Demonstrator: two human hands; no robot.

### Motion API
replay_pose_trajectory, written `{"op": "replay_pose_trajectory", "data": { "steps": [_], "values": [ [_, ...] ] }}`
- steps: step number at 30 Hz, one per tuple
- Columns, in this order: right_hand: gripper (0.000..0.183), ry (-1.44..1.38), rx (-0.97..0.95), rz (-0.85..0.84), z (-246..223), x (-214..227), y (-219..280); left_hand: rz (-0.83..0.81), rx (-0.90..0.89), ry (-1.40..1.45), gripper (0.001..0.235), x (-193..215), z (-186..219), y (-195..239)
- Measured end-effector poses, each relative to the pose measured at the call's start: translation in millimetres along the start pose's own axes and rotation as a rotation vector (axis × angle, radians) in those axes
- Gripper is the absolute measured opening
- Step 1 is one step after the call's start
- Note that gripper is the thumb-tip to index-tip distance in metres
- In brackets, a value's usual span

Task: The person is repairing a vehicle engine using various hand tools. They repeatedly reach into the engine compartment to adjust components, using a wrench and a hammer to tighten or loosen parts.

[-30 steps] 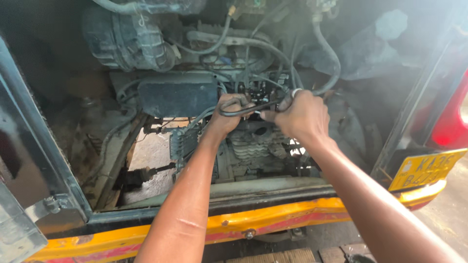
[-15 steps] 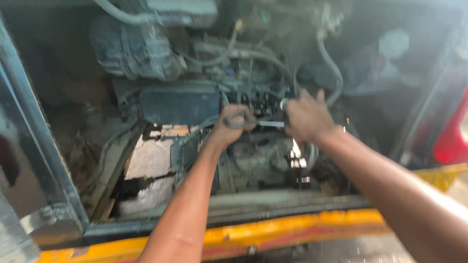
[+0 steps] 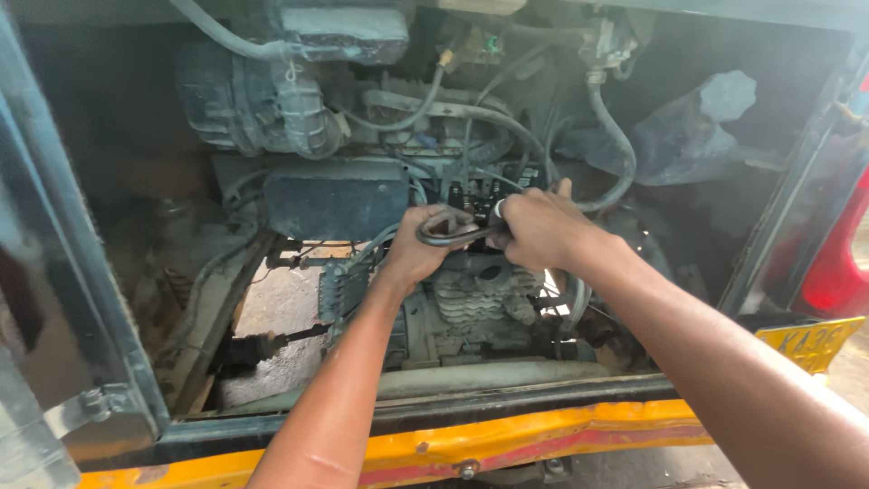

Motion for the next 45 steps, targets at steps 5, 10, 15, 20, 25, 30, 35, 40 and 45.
{"op": "replay_pose_trajectory", "data": {
  "steps": [5,10,15,20,25,30,35,40,45],
  "values": [
    [0.027,-0.049,0.048,0.124,-2,8,12,-0.001,0.005,-0.267,0.032,28,26,4],
    [0.039,-0.29,-0.022,0.038,-22,14,22,-0.175,0.35,-0.42,0.023,50,55,28],
    [0.059,-0.242,-0.024,0.004,-53,18,20,-0.248,0.622,-0.052,0.031,34,62,52],
    [0.057,-0.25,0.057,-0.091,-62,17,14,0.058,0.462,-0.188,0.024,44,51,49],
    [0.054,-0.621,0.181,-0.17,-17,25,-6,0.14,0.335,-0.329,0.024,68,52,40],
    [0.055,-1.115,-0.173,0.0,6,18,-29,0.083,0.098,-0.759,0.023,54,59,26],
    [0.052,-0.57,-0.336,0.203,-7,10,-27,0.063,0.024,-0.643,0.021,45,47,10],
    [0.04,-0.503,-0.331,0.115,-9,7,-29,-0.053,-0.017,-0.652,0.021,39,41,3],
    [0.032,-0.496,-0.289,0.11,-8,2,-34,-0.091,-0.036,-0.694,0.023,33,49,0]
  ]
}}
Point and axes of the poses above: each hand's wrist, its own y-axis away from the middle knuckle, its own x-axis out of the back of the hand, z = x × y, the point moved 4 cm from there along -y, towards the middle knuckle, and after that the axes turned 8 degrees about -x, right-handed, at the moved point
